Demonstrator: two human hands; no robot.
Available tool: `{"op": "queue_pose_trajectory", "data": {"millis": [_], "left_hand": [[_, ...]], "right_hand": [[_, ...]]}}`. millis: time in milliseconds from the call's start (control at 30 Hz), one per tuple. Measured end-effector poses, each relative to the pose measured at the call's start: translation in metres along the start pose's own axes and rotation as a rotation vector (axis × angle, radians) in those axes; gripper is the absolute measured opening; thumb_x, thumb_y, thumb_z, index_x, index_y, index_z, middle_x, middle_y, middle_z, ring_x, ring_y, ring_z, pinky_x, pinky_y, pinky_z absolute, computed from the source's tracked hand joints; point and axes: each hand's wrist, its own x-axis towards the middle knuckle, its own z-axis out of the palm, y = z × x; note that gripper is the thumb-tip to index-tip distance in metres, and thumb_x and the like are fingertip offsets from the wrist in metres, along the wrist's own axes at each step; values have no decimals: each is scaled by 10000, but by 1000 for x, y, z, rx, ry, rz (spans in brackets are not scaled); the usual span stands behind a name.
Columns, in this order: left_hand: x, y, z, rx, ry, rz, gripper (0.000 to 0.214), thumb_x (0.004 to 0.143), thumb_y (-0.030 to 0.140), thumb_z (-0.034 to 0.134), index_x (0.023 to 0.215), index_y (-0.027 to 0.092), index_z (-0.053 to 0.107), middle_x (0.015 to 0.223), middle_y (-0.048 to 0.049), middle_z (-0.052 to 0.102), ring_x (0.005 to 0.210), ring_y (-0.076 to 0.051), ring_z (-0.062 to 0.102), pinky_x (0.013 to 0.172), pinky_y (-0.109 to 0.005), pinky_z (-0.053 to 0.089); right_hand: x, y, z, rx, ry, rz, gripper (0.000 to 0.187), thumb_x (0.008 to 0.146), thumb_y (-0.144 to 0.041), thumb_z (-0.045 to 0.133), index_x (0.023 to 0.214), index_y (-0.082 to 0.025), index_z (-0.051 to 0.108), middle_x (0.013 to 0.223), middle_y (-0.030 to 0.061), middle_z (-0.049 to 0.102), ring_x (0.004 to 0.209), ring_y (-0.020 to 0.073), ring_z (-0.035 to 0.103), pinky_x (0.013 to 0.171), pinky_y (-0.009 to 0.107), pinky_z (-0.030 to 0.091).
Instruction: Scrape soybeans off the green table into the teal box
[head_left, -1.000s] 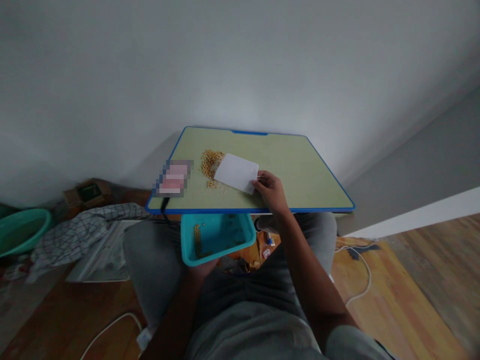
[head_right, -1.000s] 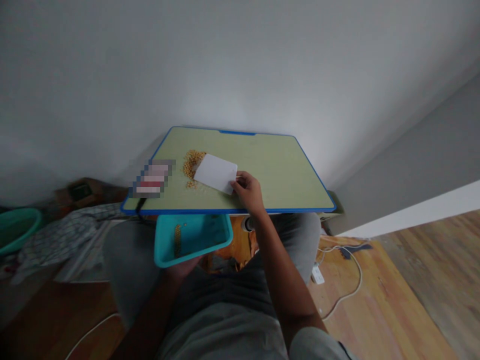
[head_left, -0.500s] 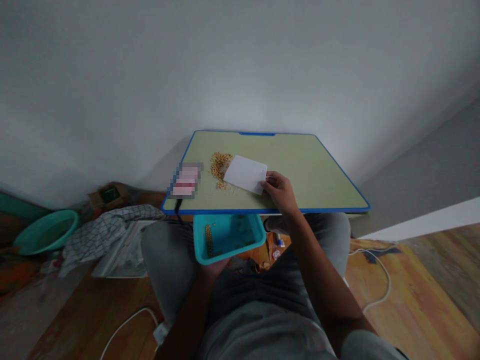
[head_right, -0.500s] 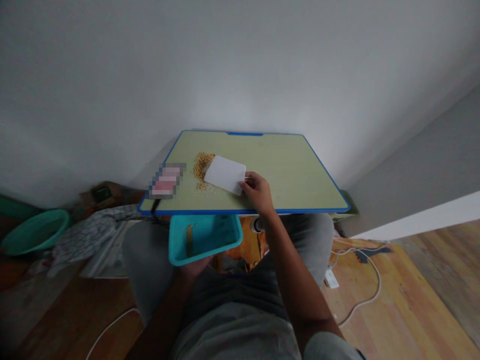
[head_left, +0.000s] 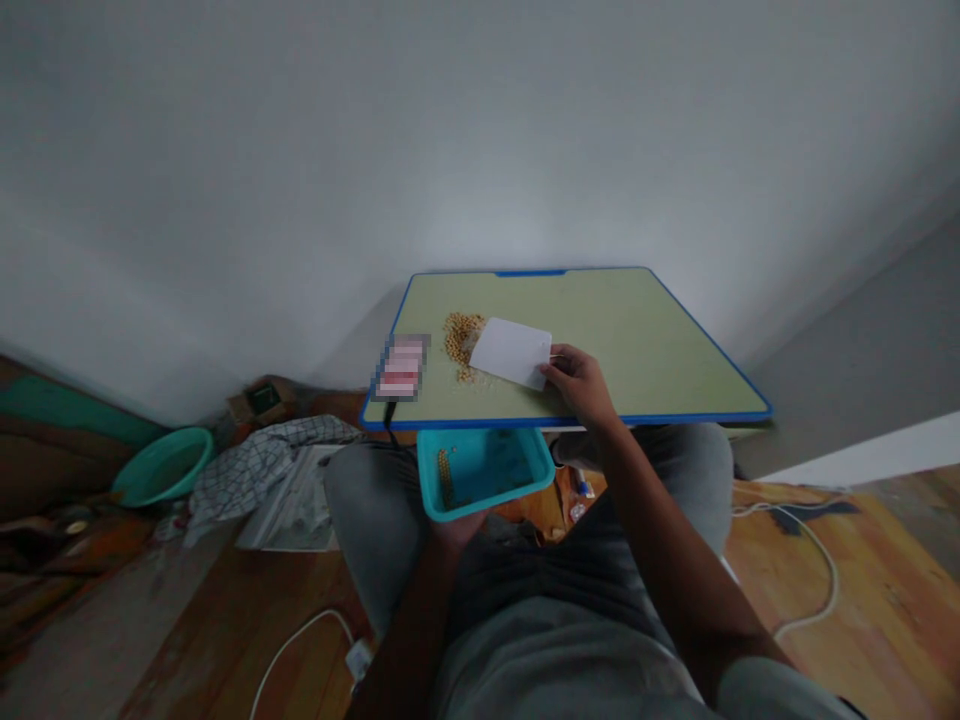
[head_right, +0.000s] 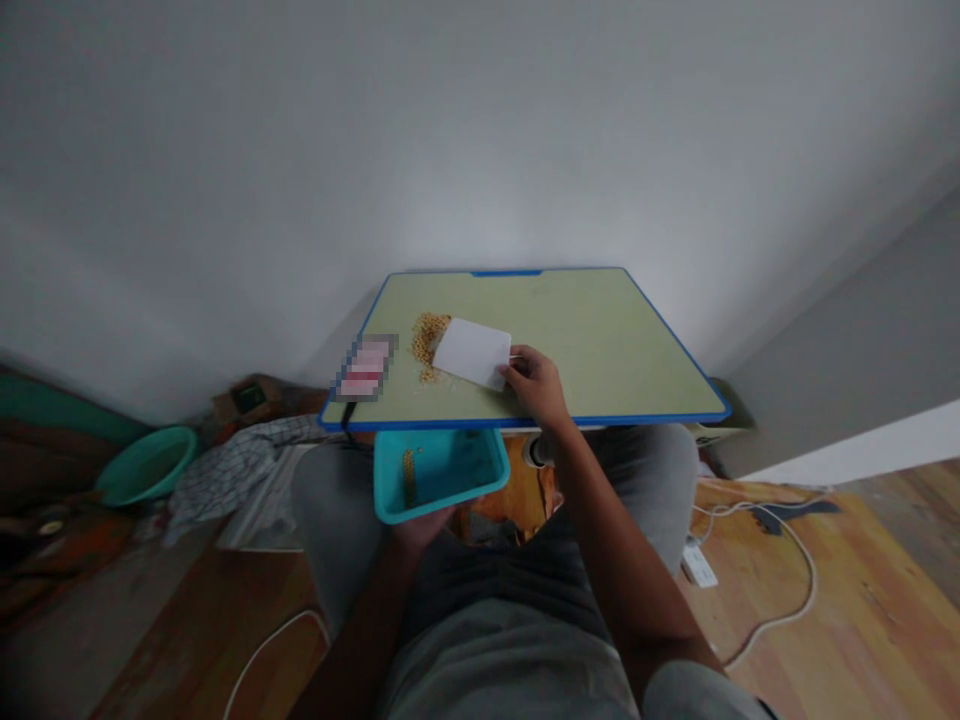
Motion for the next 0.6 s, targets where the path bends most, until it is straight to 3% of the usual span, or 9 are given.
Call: {"op": "queue_pose_trajectory", "data": {"millis": [233,600], "left_hand": [[17,-11,-8,-12,29,36,792,1010,724,317,1489,194,660,1397,-137,797,1403,-503,649,1055,-793,533],[12,-8,-9,11,-42,-15,900,988,783,259,1543,167,608,1429,-143,776,1442,-508,610,1114,-800,488]], "right_hand": [[-1,0,-1,5,14,8,372,718,-425,823,1013,-232,706,867,27,773,768,199,704,680,310,557],[1,-1,1,11,26,20,375,708,-441,812,1001,-241,689,860,28,760,754,206,691,676,330,567]]}}
